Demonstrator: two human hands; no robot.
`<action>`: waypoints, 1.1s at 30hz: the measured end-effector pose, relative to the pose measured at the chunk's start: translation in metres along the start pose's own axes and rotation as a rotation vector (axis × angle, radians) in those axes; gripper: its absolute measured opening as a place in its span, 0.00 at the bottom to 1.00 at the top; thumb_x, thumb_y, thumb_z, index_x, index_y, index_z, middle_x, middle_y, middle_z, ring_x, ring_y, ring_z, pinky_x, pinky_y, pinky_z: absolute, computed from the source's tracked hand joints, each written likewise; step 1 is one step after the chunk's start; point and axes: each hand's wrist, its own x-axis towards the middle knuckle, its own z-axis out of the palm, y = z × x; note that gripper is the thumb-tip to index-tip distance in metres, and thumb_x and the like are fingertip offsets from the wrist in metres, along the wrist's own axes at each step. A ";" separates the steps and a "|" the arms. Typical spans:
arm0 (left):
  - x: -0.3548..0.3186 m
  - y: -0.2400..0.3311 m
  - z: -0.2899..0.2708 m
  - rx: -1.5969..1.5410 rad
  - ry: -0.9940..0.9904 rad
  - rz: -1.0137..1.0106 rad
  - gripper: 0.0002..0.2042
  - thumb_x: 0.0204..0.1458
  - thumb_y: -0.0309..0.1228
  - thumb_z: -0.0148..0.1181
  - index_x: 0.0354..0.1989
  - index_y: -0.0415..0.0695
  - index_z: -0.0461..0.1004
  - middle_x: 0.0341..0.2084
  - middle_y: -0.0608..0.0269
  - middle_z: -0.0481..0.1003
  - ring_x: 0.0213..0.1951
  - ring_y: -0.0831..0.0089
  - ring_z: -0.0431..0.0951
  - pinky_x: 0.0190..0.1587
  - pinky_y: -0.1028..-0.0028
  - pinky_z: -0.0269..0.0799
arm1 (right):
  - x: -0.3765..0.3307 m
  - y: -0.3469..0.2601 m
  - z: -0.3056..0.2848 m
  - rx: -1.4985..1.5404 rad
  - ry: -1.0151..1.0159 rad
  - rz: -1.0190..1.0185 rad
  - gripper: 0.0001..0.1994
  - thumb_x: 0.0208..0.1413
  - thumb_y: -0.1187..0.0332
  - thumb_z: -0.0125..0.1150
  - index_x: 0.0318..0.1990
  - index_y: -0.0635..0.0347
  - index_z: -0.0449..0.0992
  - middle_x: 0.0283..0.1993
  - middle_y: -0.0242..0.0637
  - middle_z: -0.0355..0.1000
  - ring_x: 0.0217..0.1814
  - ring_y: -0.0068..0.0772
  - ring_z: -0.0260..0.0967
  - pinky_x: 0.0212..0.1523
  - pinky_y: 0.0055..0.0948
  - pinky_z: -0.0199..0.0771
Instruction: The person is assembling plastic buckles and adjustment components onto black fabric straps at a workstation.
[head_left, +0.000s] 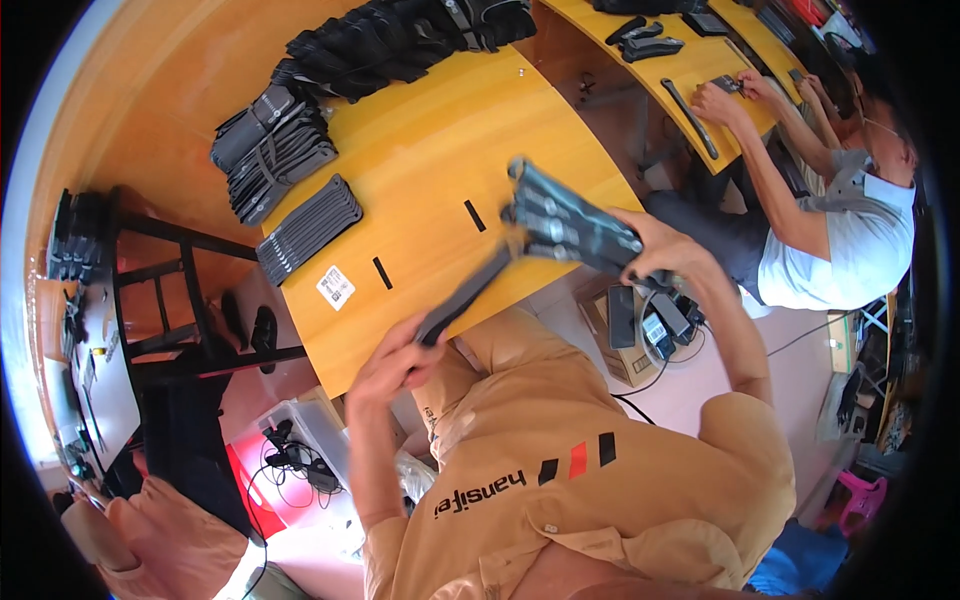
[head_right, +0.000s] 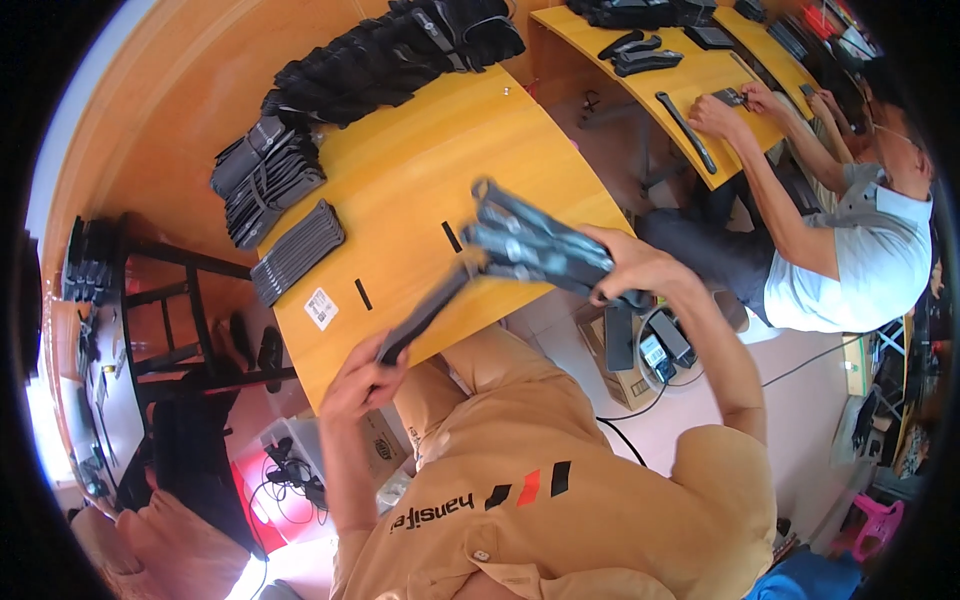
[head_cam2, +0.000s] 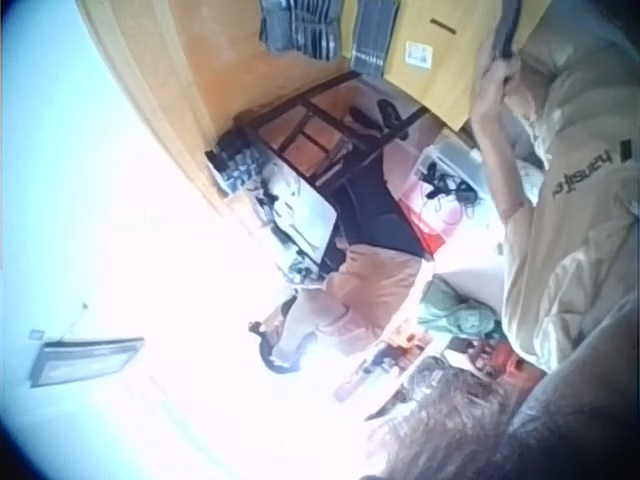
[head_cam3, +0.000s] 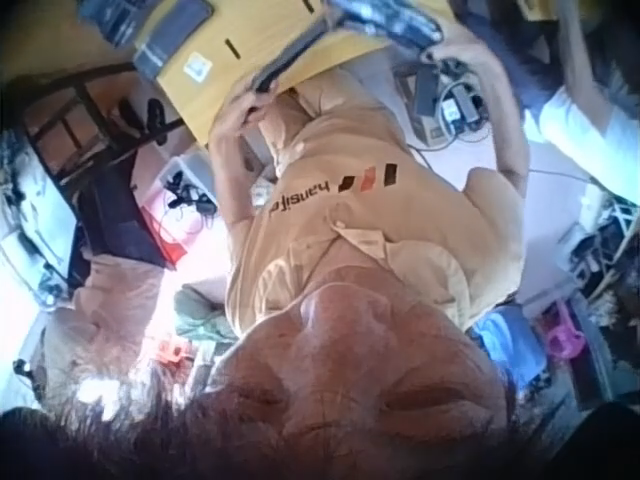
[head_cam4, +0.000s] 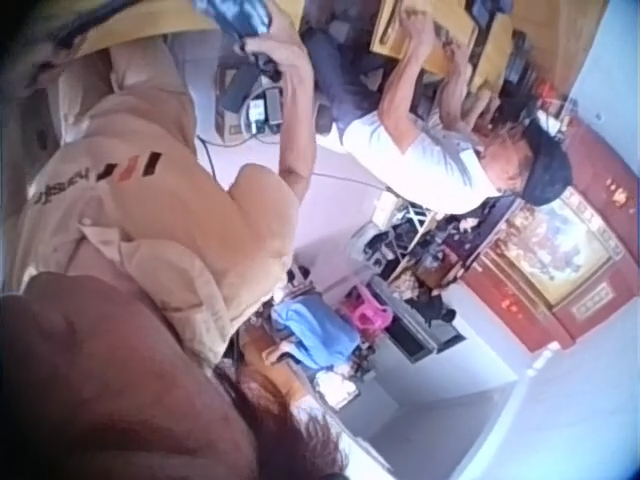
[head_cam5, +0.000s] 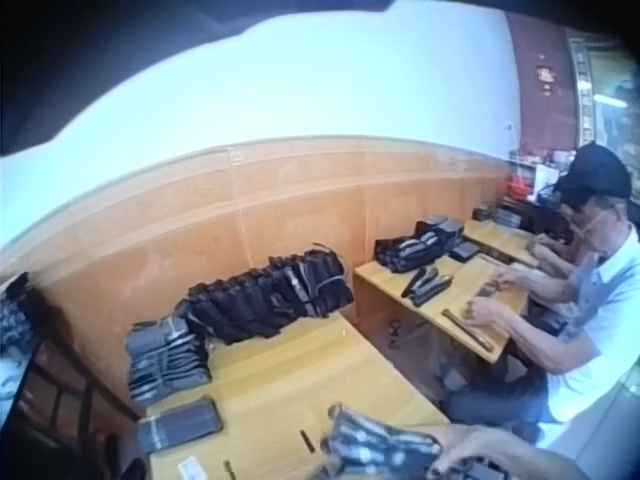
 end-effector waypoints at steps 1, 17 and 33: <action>-0.021 -0.002 -0.011 -0.011 0.074 -0.056 0.08 0.42 0.24 0.50 0.33 0.42 0.62 0.15 0.72 0.58 0.11 0.86 0.54 0.11 0.83 0.46 | -0.006 -0.002 -0.008 -0.317 0.020 -0.025 0.36 0.18 0.72 0.64 0.48 0.65 0.66 0.37 0.33 0.66 0.40 0.24 0.64 0.43 0.21 0.64; -0.060 -0.052 -0.015 -0.466 0.428 0.525 0.20 0.54 0.45 0.43 0.42 0.39 0.65 0.13 0.64 0.62 0.12 0.79 0.59 0.14 0.81 0.55 | 0.117 0.015 -0.015 -0.495 0.643 -0.008 0.36 0.35 0.59 0.65 0.54 0.64 0.61 0.46 0.49 0.66 0.51 0.43 0.64 0.51 0.30 0.62; 0.003 -0.035 0.019 -0.476 0.495 0.533 0.11 0.57 0.33 0.49 0.45 0.43 0.61 0.35 0.49 0.75 0.28 0.75 0.77 0.29 0.79 0.77 | 0.046 -0.050 0.131 -0.542 0.174 -0.741 0.17 0.40 0.76 0.65 0.41 0.62 0.74 0.35 0.40 0.69 0.38 0.37 0.69 0.38 0.29 0.69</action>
